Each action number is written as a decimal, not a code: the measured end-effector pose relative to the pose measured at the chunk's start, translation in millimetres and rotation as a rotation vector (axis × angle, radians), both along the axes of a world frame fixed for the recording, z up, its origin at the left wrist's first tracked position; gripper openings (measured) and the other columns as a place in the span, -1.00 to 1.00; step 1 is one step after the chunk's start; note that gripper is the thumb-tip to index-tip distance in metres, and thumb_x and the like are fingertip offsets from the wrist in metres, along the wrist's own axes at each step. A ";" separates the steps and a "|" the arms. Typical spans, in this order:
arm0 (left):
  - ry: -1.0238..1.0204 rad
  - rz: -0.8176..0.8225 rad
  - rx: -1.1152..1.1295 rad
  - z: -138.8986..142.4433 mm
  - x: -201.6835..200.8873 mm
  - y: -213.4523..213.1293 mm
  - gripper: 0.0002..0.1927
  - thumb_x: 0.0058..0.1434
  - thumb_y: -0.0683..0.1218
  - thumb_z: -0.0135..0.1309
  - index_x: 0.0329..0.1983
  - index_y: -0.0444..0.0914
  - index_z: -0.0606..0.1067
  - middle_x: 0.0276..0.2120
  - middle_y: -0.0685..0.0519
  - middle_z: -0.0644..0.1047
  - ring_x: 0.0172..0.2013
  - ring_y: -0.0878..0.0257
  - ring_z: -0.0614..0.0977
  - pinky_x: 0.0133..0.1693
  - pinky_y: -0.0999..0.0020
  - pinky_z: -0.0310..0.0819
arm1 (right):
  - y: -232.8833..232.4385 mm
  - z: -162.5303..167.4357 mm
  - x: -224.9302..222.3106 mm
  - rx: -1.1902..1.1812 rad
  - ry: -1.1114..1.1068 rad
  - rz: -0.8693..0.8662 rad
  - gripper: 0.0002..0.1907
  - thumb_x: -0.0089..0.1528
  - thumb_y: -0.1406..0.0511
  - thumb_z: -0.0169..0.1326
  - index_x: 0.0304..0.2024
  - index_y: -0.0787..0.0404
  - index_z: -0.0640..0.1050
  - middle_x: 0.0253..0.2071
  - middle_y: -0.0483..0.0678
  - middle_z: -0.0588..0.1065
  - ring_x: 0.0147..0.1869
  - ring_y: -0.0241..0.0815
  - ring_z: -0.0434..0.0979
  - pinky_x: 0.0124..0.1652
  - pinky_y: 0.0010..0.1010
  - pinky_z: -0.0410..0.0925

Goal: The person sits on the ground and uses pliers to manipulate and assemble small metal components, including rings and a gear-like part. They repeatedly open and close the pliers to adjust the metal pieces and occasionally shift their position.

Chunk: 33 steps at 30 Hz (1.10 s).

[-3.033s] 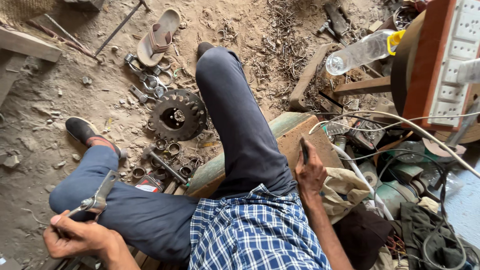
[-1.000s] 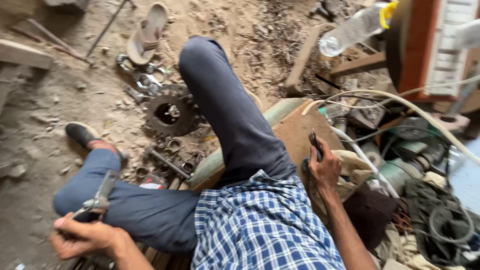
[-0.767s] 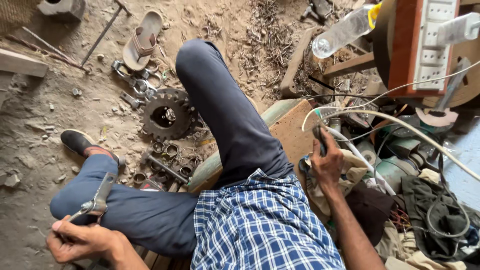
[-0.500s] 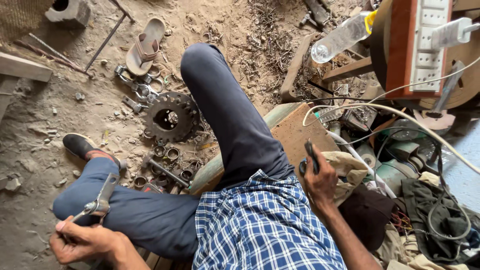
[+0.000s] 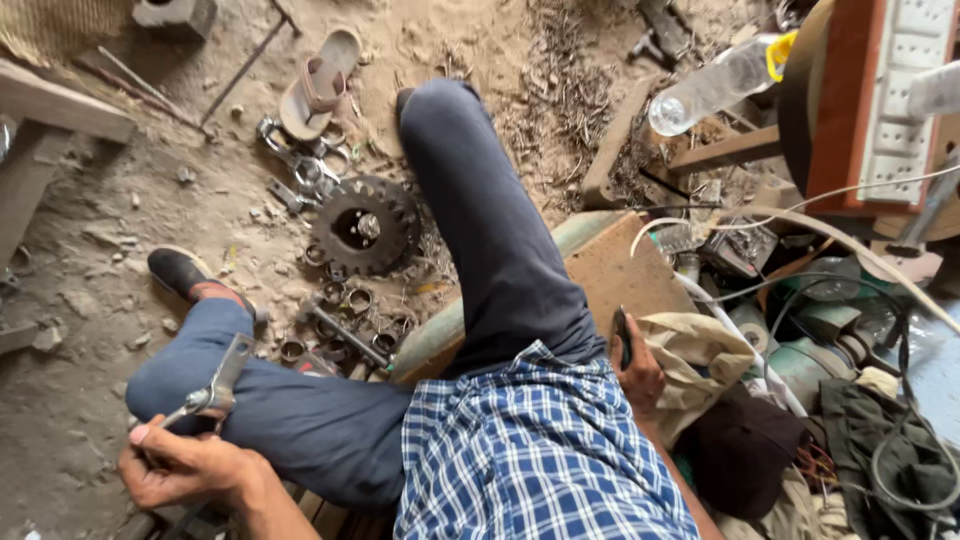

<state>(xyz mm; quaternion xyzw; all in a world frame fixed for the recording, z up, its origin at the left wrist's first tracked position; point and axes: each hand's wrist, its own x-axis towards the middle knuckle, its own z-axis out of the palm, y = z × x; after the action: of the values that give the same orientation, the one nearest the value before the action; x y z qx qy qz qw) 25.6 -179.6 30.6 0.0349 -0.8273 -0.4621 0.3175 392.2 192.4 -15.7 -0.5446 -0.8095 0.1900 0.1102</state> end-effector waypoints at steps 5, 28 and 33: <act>0.008 -0.032 0.019 -3.9 -0.9 -2.4 -0.59 0.57 -0.06 0.05 -0.30 -0.51 0.46 -0.39 -0.03 0.49 -0.34 0.21 0.48 -0.24 0.28 0.39 | -11.0 -2.8 -9.0 -0.057 0.074 -0.212 -0.56 0.37 0.16 0.09 0.28 0.12 0.50 -0.04 0.23 0.61 -0.01 0.18 0.66 -0.07 -0.10 0.49; -0.023 -0.021 -0.030 2.4 -1.3 0.1 -0.60 0.58 -0.05 0.03 -0.29 -0.49 0.49 -0.37 -0.01 0.48 -0.32 0.25 0.49 -0.25 0.33 0.37 | 0.1 -0.6 -8.8 -0.068 -0.030 -0.137 -0.57 0.36 0.20 0.08 0.29 0.06 0.52 -0.10 0.13 0.64 -0.14 0.10 0.69 -0.16 -0.16 0.52; -0.021 0.002 -0.026 0.1 -1.0 -1.0 -0.58 0.58 -0.05 0.04 -0.33 -0.48 0.45 -0.40 -0.01 0.48 -0.34 0.24 0.49 -0.24 0.32 0.39 | 1.4 -5.1 -8.4 -0.076 -0.007 -0.155 -0.56 0.36 0.21 0.08 0.29 0.06 0.50 -0.11 0.12 0.64 -0.17 0.09 0.69 -0.21 -0.17 0.53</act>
<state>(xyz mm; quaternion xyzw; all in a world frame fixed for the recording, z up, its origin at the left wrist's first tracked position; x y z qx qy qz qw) 24.5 -180.6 30.8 0.0364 -0.8365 -0.4506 0.3095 383.8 193.8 -20.9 -0.6099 -0.7575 0.2095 0.1012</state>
